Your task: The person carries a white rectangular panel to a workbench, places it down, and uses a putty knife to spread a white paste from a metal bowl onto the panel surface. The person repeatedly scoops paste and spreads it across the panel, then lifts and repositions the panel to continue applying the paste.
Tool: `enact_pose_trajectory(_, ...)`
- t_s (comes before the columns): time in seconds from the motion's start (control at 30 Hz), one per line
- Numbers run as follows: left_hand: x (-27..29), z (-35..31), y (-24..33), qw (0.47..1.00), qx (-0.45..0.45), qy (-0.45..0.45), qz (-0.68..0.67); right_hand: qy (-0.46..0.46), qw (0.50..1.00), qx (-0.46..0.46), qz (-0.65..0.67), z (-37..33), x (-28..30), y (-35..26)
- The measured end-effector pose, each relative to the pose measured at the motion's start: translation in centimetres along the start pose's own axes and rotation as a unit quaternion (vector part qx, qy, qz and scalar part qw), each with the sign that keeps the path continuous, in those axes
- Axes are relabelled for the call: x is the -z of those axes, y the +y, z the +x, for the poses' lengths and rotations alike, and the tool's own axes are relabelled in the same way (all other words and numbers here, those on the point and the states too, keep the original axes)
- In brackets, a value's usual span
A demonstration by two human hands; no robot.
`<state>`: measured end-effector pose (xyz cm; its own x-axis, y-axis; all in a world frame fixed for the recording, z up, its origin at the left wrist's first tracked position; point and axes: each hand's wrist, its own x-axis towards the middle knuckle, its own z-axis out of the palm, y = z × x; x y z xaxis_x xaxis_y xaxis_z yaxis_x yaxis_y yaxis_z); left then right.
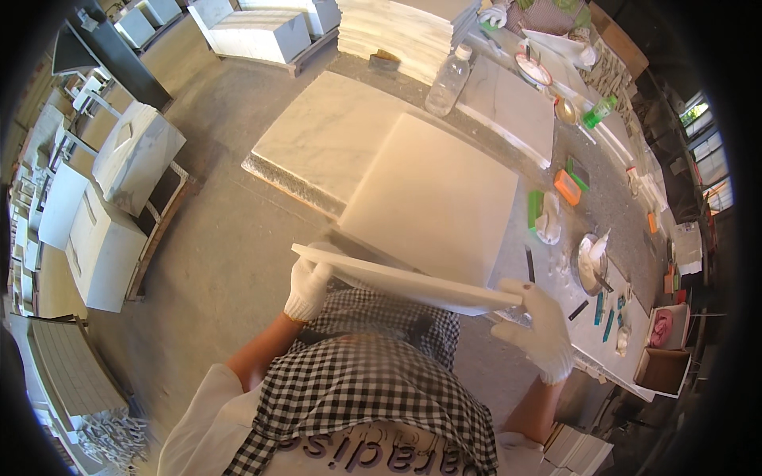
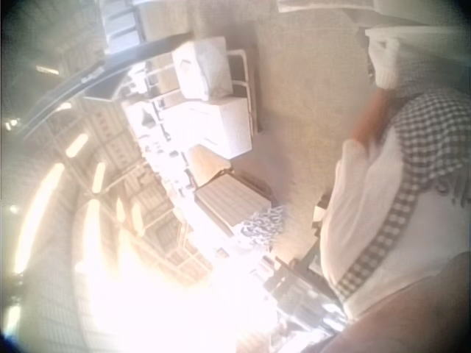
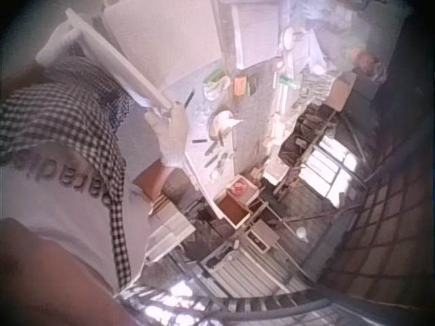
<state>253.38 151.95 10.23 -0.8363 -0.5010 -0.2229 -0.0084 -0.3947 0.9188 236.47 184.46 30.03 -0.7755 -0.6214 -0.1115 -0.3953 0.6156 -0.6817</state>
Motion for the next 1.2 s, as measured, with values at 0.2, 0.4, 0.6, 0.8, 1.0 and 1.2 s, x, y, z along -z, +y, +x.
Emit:
enact_pose_trajectory(0.2, 0.0, 0.4, -0.3, 1.0, -0.015, 0.016, -0.011, -0.054, 0.993, -0.072, 0.076, 1.9, -5.3, 6.6)
enact_pose_trajectory(0.4, 1.1, 1.2, -1.0, 1.0, -0.001, 0.013, 0.004, -0.036, 0.991, -0.044, 0.121, 2.3, -7.2, 8.4)
enact_pose_trajectory(0.6, 2.0, 1.6, -1.6, 0.995, -0.074, 0.052, -0.04, -0.007, 0.993, 0.041, 0.106, 2.7, -8.6, 5.0)
enact_pose_trajectory(0.8, 5.3, 0.6, 2.3, 0.978, -0.149, 0.096, -0.107, -0.056, 0.985, 0.09, 0.134, 4.3, -9.5, -1.8)
enact_pose_trajectory(1.0, 10.0, 0.2, 9.6, 0.907, -0.198, 0.286, -0.236, -0.047, 0.916, 0.398, 0.004, 6.7, -10.9, -12.0)
enact_pose_trajectory(1.2, 16.6, -2.4, 16.7, 0.85, -0.383, 0.15, -0.328, -0.067, 0.814, 0.577, -0.005, 6.1, -11.0, -21.9)
